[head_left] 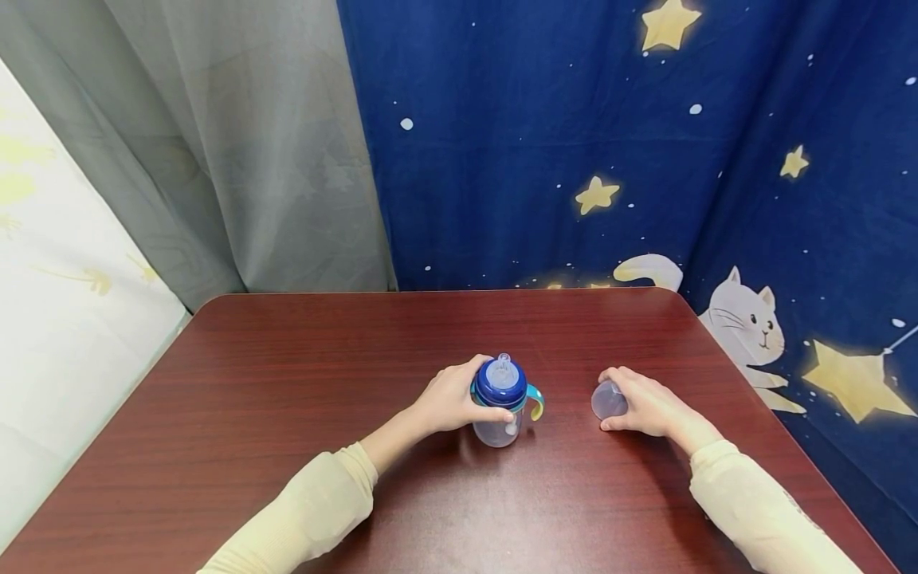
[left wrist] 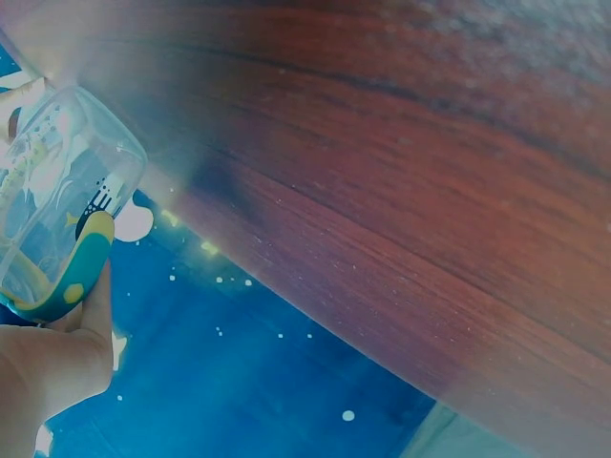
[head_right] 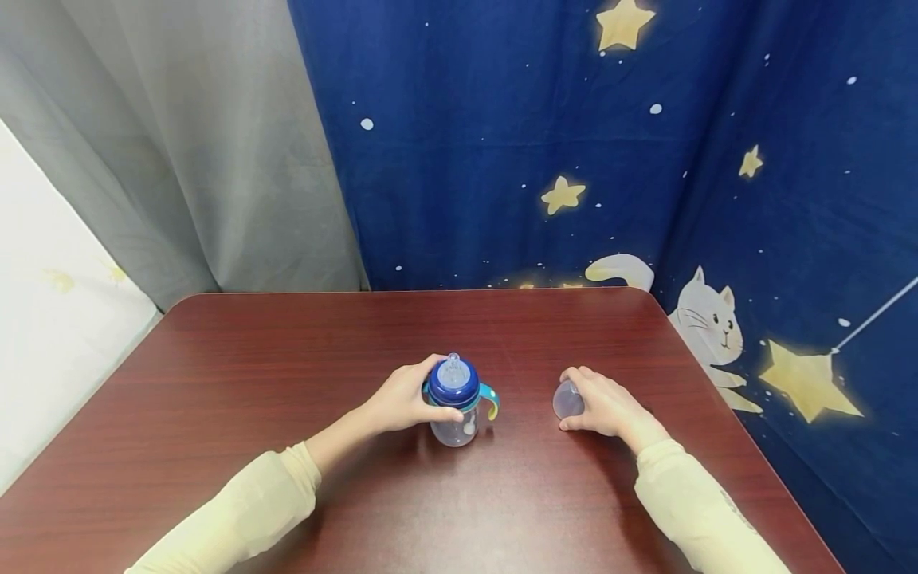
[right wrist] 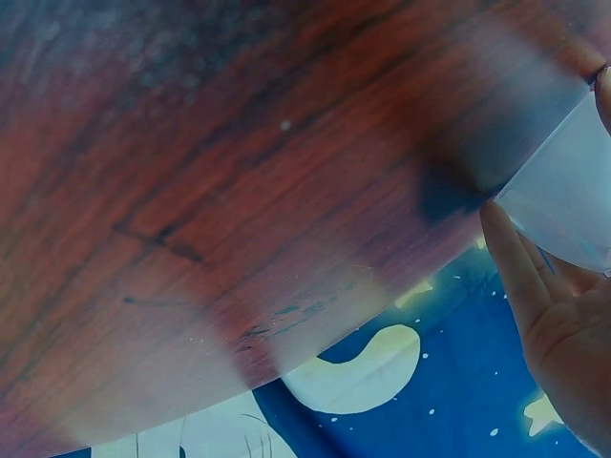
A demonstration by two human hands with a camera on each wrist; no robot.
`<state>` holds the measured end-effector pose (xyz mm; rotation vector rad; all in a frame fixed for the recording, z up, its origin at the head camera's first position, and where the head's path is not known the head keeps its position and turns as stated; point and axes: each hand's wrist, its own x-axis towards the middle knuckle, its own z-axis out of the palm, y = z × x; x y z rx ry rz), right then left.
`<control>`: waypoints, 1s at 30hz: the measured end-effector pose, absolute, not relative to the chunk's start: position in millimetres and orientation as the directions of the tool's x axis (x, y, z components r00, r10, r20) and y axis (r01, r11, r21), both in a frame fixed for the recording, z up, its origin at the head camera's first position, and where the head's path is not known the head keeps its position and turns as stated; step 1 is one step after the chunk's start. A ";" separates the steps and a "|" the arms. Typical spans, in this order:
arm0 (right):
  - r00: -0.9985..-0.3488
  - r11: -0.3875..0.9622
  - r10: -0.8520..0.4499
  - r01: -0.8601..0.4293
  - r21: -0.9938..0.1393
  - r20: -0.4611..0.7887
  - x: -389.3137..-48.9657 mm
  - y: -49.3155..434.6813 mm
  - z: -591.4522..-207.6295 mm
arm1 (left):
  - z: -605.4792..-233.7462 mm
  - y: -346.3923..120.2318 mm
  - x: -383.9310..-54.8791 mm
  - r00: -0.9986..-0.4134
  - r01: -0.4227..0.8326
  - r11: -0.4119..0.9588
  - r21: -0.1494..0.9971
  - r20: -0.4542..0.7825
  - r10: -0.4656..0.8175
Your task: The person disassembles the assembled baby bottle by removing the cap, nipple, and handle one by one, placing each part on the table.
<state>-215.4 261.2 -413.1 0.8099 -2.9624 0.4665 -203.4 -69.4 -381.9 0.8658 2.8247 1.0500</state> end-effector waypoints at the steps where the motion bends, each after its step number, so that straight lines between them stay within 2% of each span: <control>1: -0.864 0.818 -0.492 -0.502 -0.279 0.112 -215.5 261.1 -413.3 | -381.9 -69.5 -203.5 -0.848 0.494 0.624 0.605 0.178 0.499; 21: -0.870 0.821 -0.480 -0.492 -0.290 0.118 -211.5 262.7 -413.3 | -384.6 -70.0 -205.3 -0.845 0.503 0.622 0.600 0.189 0.500; 30: -0.874 0.827 -0.459 -0.485 -0.284 0.157 -215.7 264.2 -397.4 | -383.5 -71.0 -206.5 -0.845 0.502 0.620 0.603 0.186 0.502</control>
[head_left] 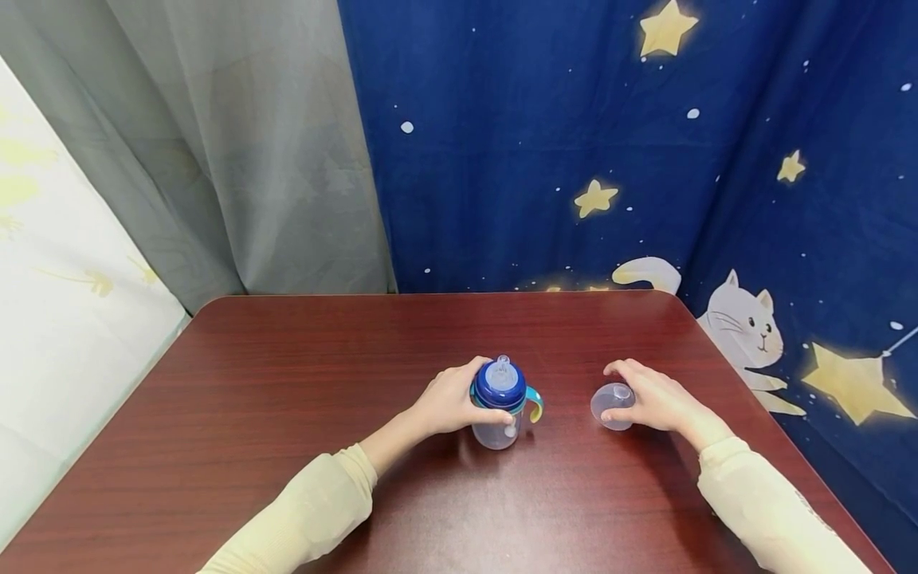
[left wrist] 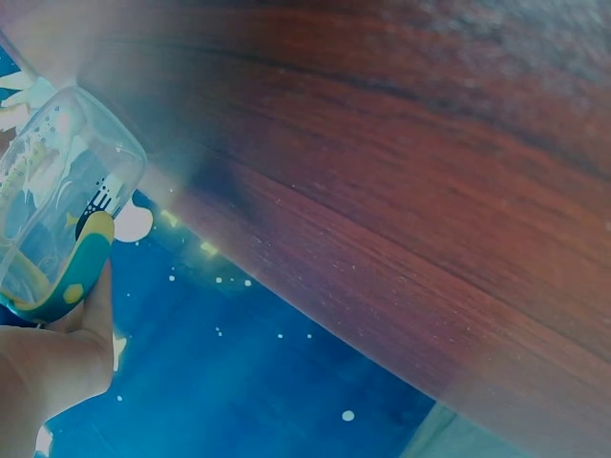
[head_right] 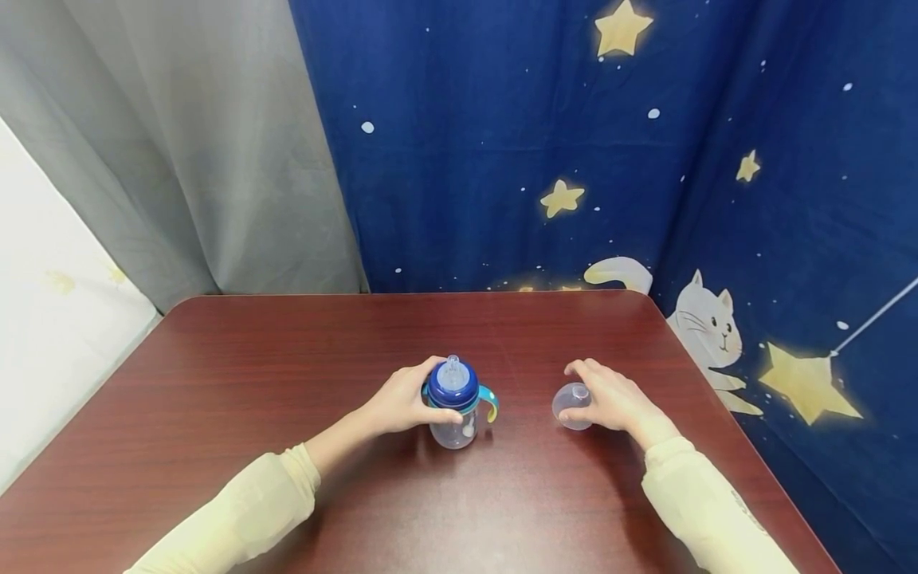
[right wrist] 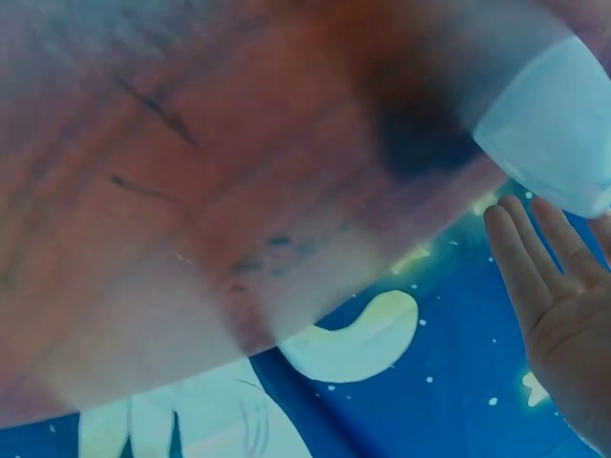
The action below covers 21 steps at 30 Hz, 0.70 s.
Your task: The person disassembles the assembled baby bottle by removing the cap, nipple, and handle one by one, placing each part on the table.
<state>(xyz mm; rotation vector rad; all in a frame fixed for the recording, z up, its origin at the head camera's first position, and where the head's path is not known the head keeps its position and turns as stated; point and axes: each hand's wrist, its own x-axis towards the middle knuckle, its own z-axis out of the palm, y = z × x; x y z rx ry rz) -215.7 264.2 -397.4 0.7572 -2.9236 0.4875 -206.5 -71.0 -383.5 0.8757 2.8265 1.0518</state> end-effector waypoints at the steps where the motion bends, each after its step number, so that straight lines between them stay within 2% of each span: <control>1: -0.870 0.825 -0.466 -0.493 -0.277 0.161 -216.1 263.7 -395.4 | -383.1 -71.1 -206.5 -0.845 0.501 0.621 0.603 0.185 0.502; 21: -0.842 0.819 -0.498 -0.536 -0.206 0.208 -214.1 238.8 -351.4 | -382.8 -68.9 -201.5 -0.865 0.459 0.623 0.634 0.158 0.476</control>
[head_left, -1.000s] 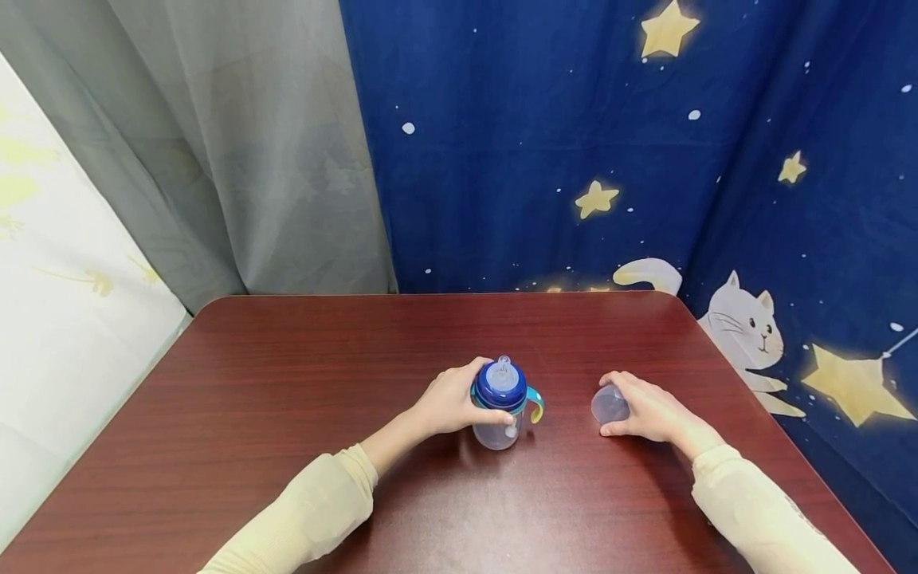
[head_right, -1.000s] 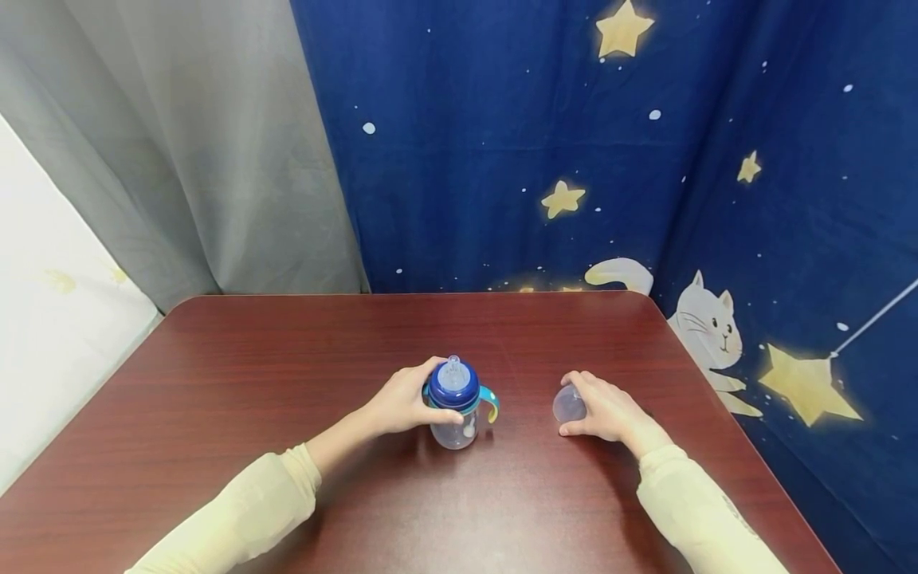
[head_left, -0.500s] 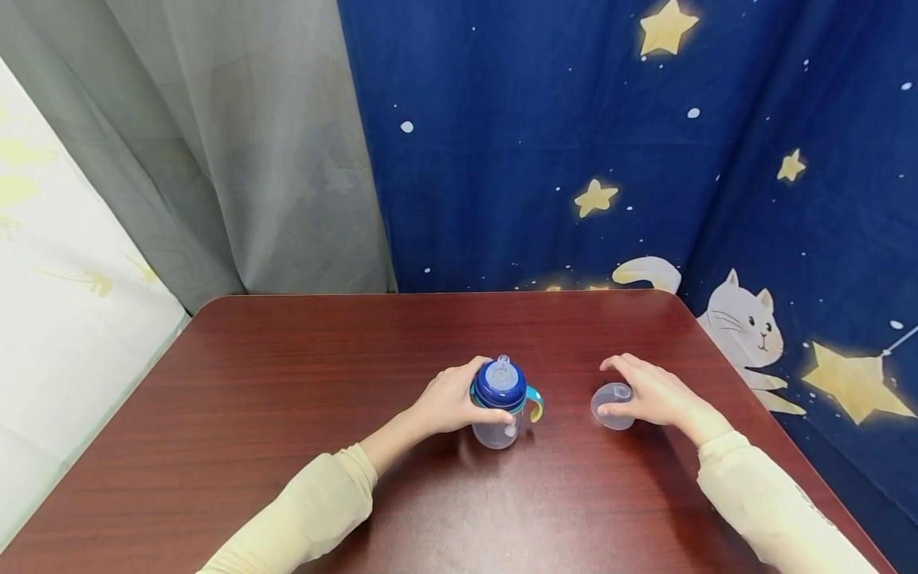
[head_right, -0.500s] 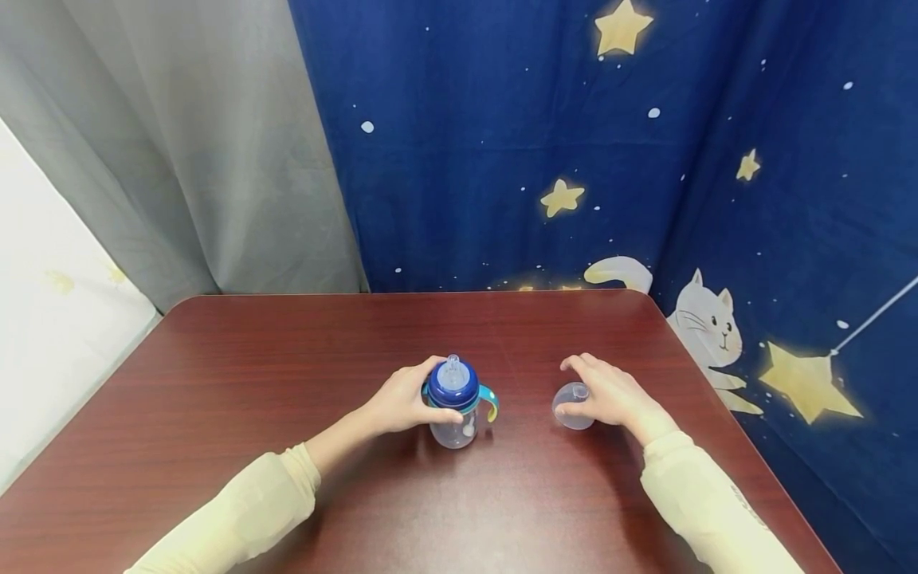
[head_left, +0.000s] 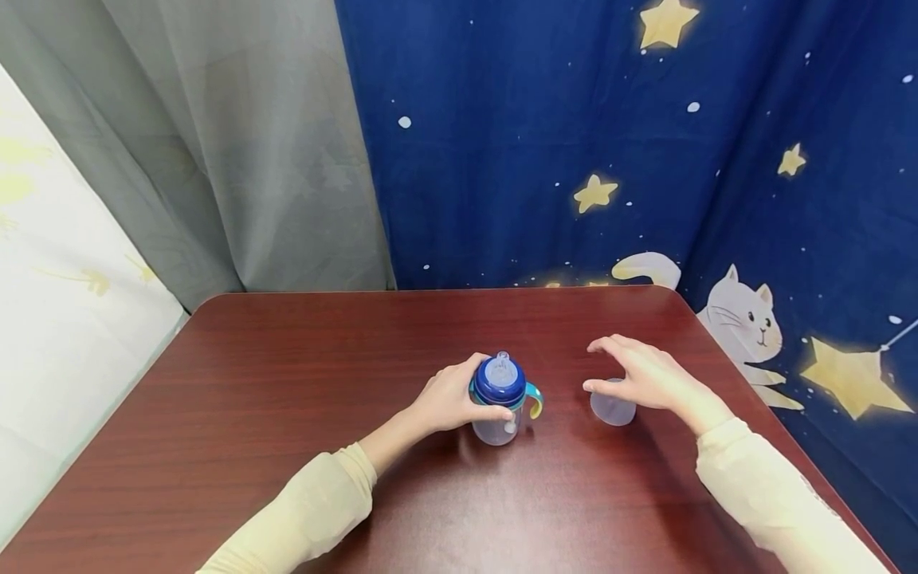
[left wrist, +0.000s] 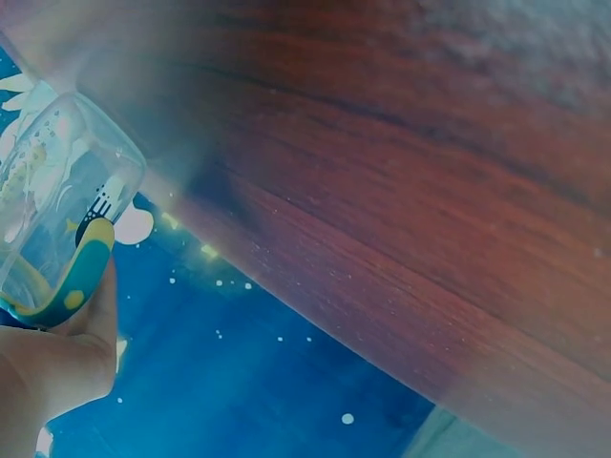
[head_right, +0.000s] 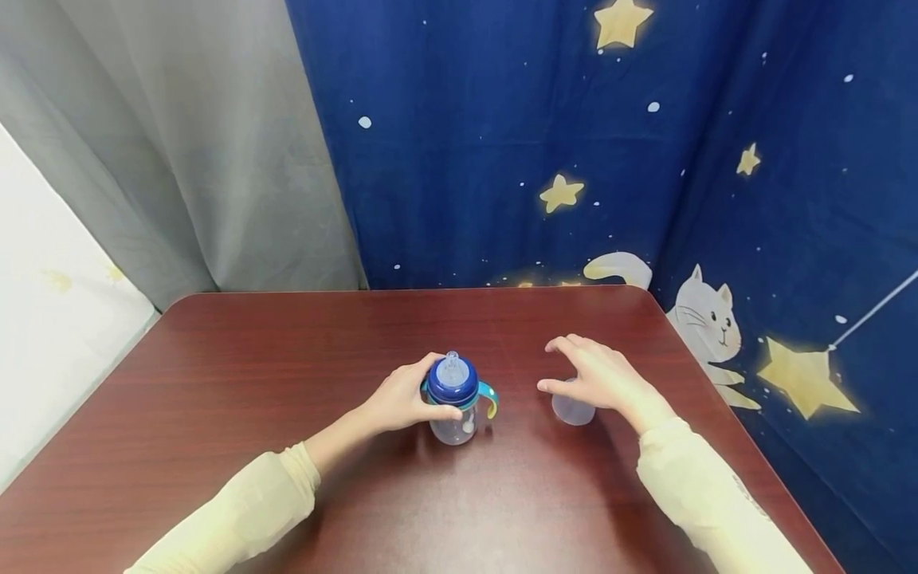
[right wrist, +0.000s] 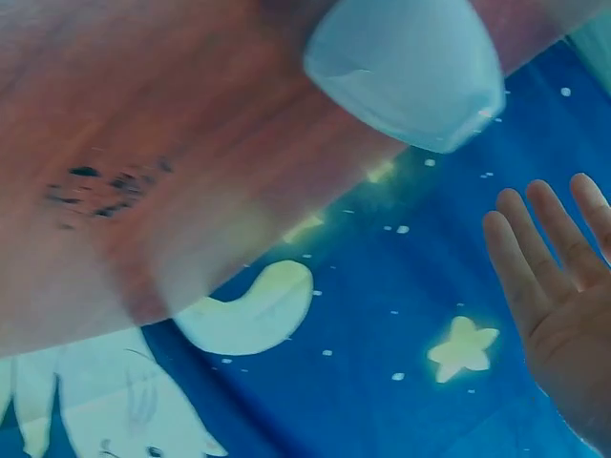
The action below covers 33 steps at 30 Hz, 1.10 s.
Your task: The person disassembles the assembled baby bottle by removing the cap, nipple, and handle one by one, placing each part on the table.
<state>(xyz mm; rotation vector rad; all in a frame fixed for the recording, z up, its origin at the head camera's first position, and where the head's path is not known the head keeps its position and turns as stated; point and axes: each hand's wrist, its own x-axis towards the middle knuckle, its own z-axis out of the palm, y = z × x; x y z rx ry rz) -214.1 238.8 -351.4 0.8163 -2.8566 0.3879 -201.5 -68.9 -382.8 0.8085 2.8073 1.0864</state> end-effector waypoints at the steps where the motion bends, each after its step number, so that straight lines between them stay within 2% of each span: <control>1: -0.842 0.820 -0.499 -0.535 -0.204 0.204 -213.8 236.1 -348.1 | -382.7 -69.0 -202.1 -0.866 0.458 0.624 0.633 0.159 0.475; 12: -0.812 0.794 -0.540 -0.578 -0.187 0.221 -204.0 199.4 -322.3 | -386.1 -75.0 -203.5 -0.863 0.462 0.618 0.636 0.160 0.480; 21: -0.784 0.764 -0.572 -0.616 -0.191 0.240 -197.9 176.9 -318.0 | -393.4 -87.0 -205.5 -0.831 0.512 0.594 0.620 0.184 0.525; 28: -0.794 0.744 -0.560 -0.608 -0.277 0.238 -195.8 159.5 -325.1 | -400.0 -85.8 -207.3 -0.787 0.568 0.542 0.619 0.217 0.577; 33: -0.770 0.710 -0.588 -0.638 -0.298 0.248 -195.8 145.9 -331.5 | -400.5 -83.8 -207.7 -0.771 0.591 0.512 0.624 0.248 0.587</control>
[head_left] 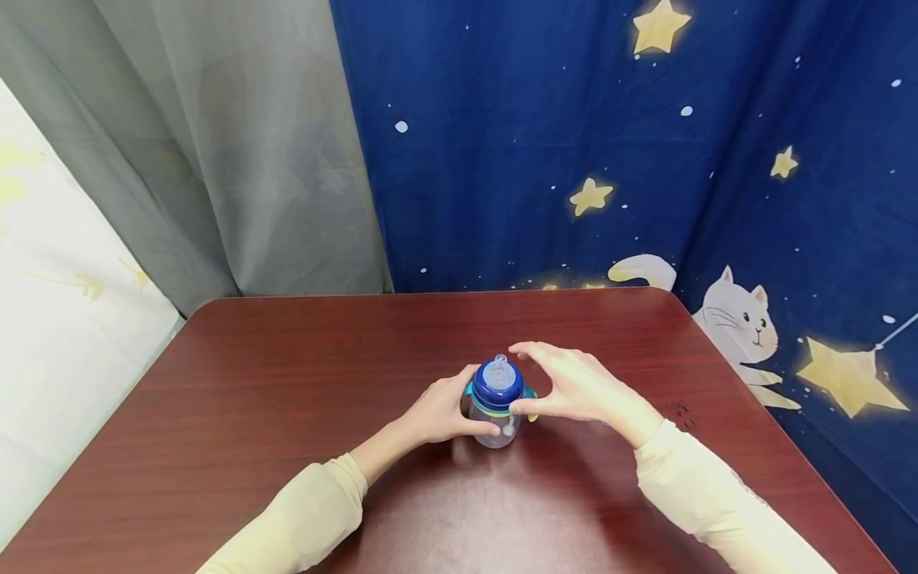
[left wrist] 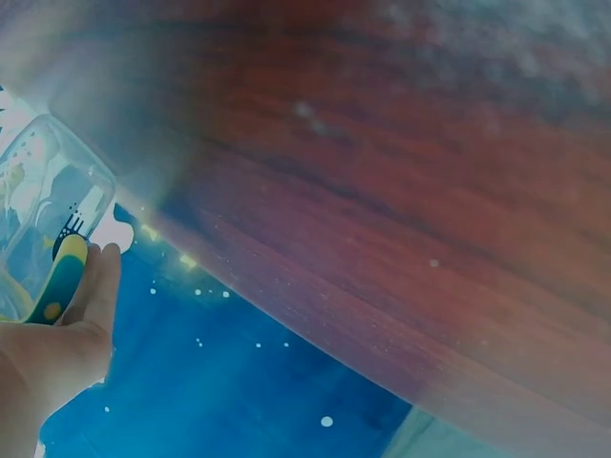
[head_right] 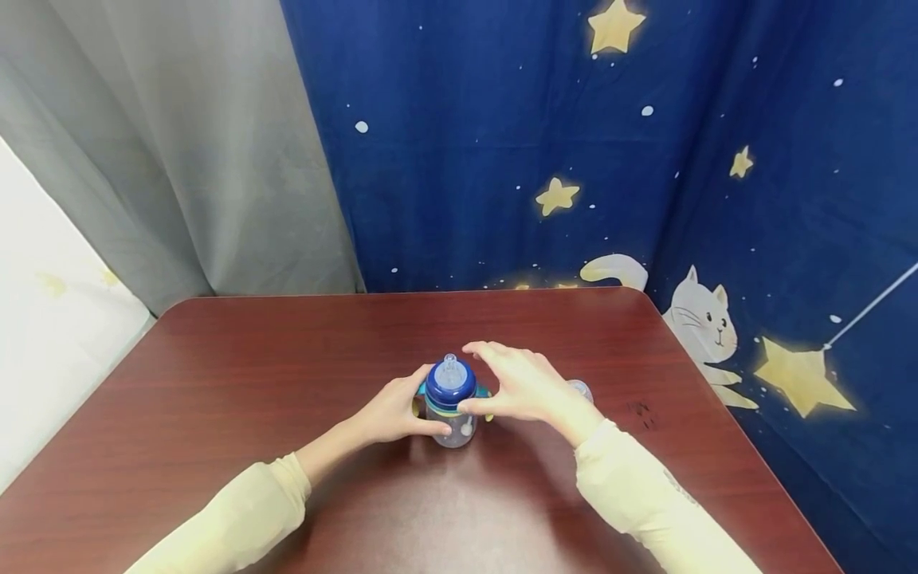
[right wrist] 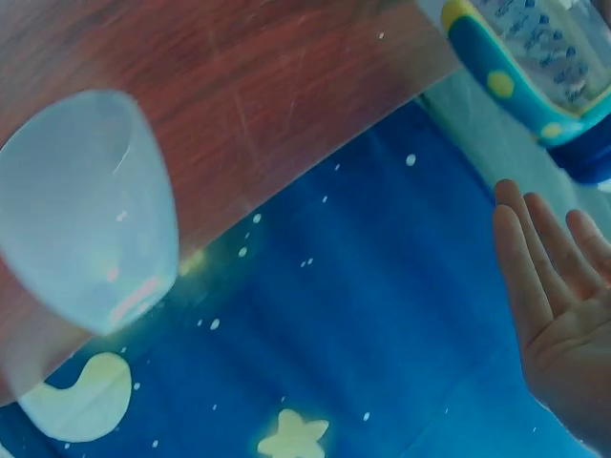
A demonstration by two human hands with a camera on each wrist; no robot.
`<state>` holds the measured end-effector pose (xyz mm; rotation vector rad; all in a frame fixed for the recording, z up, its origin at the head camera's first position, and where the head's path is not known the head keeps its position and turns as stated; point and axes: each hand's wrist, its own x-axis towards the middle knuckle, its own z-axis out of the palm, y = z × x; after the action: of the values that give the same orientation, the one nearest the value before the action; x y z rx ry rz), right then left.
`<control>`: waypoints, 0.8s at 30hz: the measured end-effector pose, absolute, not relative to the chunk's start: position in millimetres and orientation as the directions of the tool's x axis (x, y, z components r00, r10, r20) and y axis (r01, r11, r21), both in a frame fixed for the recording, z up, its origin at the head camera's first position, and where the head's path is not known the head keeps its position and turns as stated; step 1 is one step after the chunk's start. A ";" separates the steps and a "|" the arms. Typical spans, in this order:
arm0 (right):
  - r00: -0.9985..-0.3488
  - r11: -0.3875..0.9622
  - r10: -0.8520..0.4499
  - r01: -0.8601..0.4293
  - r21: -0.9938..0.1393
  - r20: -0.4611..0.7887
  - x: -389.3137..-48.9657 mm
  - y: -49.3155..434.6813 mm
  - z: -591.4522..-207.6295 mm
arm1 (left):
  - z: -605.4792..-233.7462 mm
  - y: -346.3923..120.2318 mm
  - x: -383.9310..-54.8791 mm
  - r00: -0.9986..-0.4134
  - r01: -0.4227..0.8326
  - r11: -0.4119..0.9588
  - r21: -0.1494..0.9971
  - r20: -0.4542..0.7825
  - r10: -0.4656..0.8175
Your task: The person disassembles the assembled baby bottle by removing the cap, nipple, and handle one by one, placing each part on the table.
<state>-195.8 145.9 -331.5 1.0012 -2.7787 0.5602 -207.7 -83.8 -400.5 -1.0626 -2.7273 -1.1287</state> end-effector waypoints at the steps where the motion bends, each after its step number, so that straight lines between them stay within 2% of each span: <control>1: -0.762 0.702 -0.596 -0.647 -0.298 0.253 -195.9 143.3 -332.5 | -400.7 -83.6 -207.4 -0.771 0.592 0.513 0.622 0.251 0.586; 7: -0.731 0.676 -0.632 -0.682 -0.278 0.256 -196.6 129.2 -332.5 | -400.6 -83.1 -206.6 -0.774 0.594 0.519 0.614 0.262 0.577; 20: -0.771 0.758 -0.604 -0.634 -0.150 0.202 -196.6 110.1 -321.0 | -395.1 -81.5 -204.2 -0.800 0.562 0.553 0.615 0.234 0.553; 24: -0.778 0.764 -0.605 -0.627 -0.150 0.169 -196.7 109.4 -317.8 | -397.2 -79.8 -205.9 -0.792 0.567 0.529 0.632 0.242 0.560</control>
<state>-196.7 109.4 -317.8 0.9972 -2.8467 0.3020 -205.9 -79.8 -397.2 -1.0094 -2.7385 -1.1373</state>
